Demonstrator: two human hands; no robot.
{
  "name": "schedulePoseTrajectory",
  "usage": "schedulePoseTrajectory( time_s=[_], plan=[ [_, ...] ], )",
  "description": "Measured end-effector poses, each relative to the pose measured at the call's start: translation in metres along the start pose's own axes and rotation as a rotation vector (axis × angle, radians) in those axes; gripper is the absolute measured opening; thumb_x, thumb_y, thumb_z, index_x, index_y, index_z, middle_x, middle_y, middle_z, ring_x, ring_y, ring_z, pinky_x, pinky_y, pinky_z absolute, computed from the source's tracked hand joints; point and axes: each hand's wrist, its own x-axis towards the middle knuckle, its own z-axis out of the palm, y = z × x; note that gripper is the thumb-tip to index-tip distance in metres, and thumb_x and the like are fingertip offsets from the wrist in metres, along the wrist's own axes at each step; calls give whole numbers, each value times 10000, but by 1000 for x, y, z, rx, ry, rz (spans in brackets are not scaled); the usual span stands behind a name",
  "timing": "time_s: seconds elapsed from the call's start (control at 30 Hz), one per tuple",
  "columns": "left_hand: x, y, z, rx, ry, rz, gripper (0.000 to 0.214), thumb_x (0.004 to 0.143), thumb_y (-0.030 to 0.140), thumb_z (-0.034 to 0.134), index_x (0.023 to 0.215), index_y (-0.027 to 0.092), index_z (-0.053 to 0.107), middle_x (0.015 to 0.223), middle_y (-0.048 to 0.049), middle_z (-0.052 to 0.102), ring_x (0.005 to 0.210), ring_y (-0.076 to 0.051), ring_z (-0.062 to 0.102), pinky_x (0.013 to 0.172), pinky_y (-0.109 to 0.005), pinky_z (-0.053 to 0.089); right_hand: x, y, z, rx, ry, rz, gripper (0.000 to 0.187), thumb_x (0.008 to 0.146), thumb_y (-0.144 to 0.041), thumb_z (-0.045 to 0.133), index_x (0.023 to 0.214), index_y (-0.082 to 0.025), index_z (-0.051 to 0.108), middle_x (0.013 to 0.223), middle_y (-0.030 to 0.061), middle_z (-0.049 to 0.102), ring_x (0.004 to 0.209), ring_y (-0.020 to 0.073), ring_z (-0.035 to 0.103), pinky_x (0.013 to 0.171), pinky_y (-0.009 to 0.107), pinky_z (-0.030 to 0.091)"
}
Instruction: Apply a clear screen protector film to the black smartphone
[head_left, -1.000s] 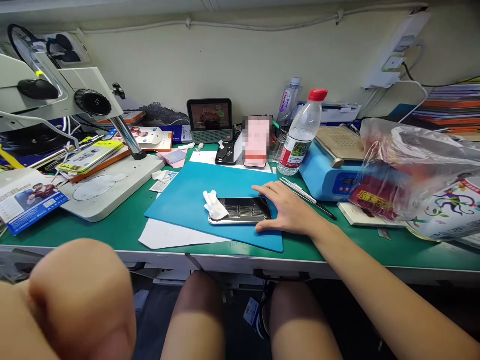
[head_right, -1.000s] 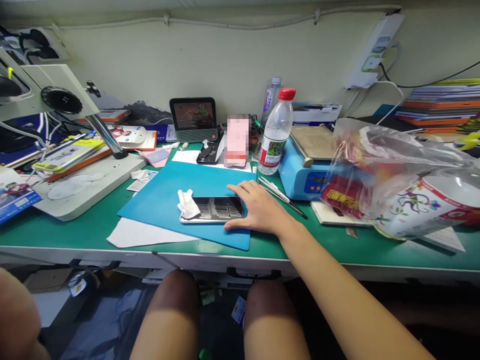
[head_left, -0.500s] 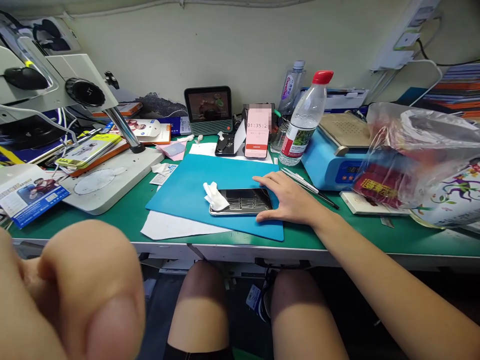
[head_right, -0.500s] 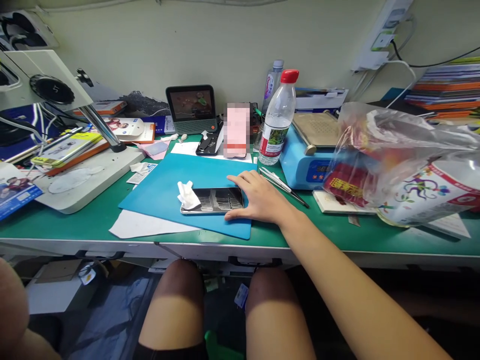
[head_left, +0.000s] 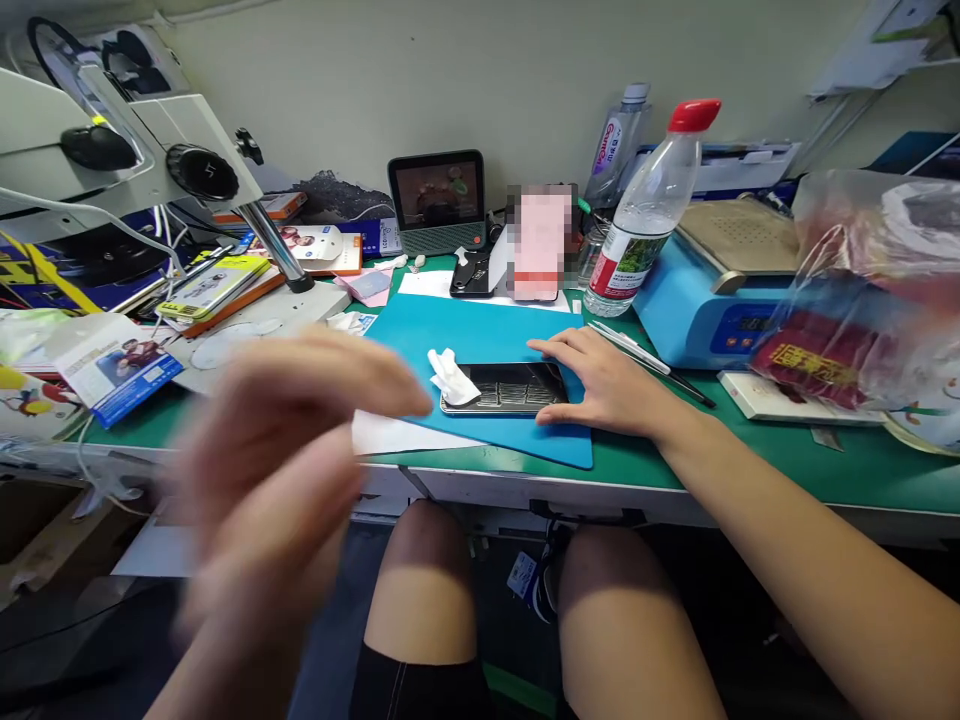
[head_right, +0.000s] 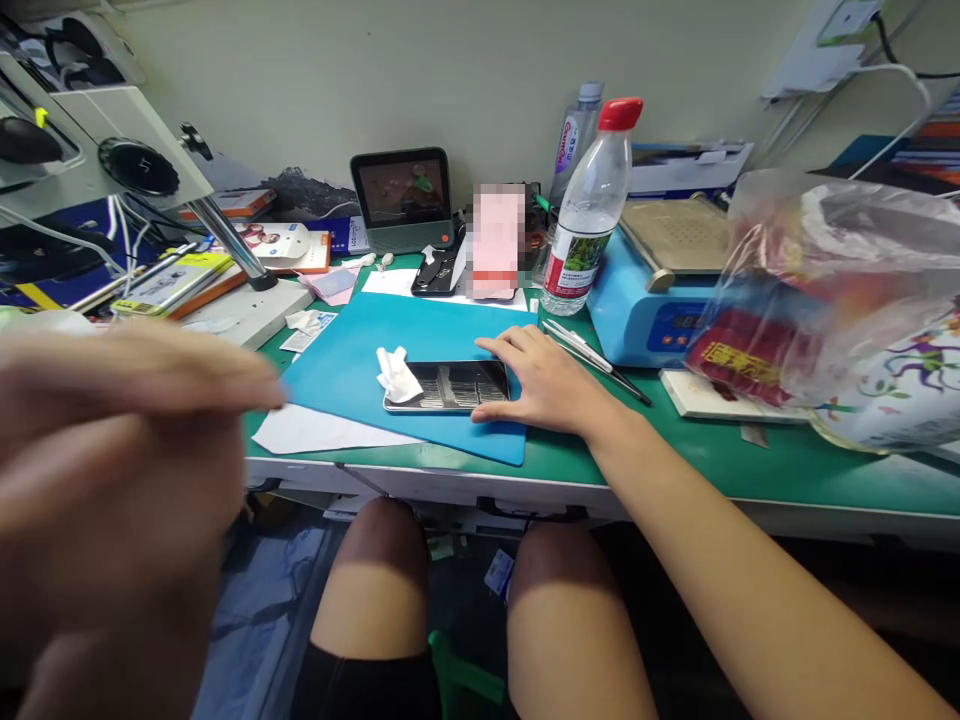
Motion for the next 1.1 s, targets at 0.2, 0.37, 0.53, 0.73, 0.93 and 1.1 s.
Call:
schedulePoseTrajectory(
  time_s=[0.2,0.37,0.53,0.73,0.93,1.1],
  plan=[
    [0,-75,33,471,-385,-55,109,991,224,590,1029,231,692,1130,-59,709,1107,-257,619,960,-422,527,1,0,0,11,-9,3,972,804,-900,483,1431,-170,623,1202,199,671,1103,393,609,968,564,501],
    [-5,-95,42,576,-414,-46,186,1009,284,591,1130,207,709,1232,-96,695,1175,-290,596,1020,-451,517,0,-2,-3,28,80,-11,850,906,-837,369,1354,-182,673,1196,189,692,1112,386,606,971,557,485],
    [-9,-94,43,581,-465,-24,221,1034,315,571,1122,204,741,1219,-97,710,1173,-289,628,1021,-444,531,0,-5,-3,0,106,-21,754,952,-761,403,1263,-150,716,1150,193,720,1091,380,624,949,543,492],
    [-11,-86,52,550,-571,82,303,1074,318,495,1226,176,715,1329,-111,705,1283,-278,603,1136,-444,467,2,-3,-2,46,44,0,772,910,-806,442,1242,-172,730,1134,184,723,1058,369,642,913,529,516],
    [-10,-60,90,564,-741,187,403,1092,397,444,1319,141,656,1477,-124,635,1440,-325,504,1223,-499,357,1,0,-3,237,153,88,825,997,-746,151,1175,-210,753,1070,144,750,1025,317,666,947,496,501],
    [-9,-46,121,622,-761,201,527,1103,459,399,1376,60,608,1538,-186,570,1475,-313,476,1233,-459,336,-1,-1,-4,269,191,126,877,975,-783,127,1133,-193,756,1076,146,762,1029,312,666,972,494,489]
  ],
)
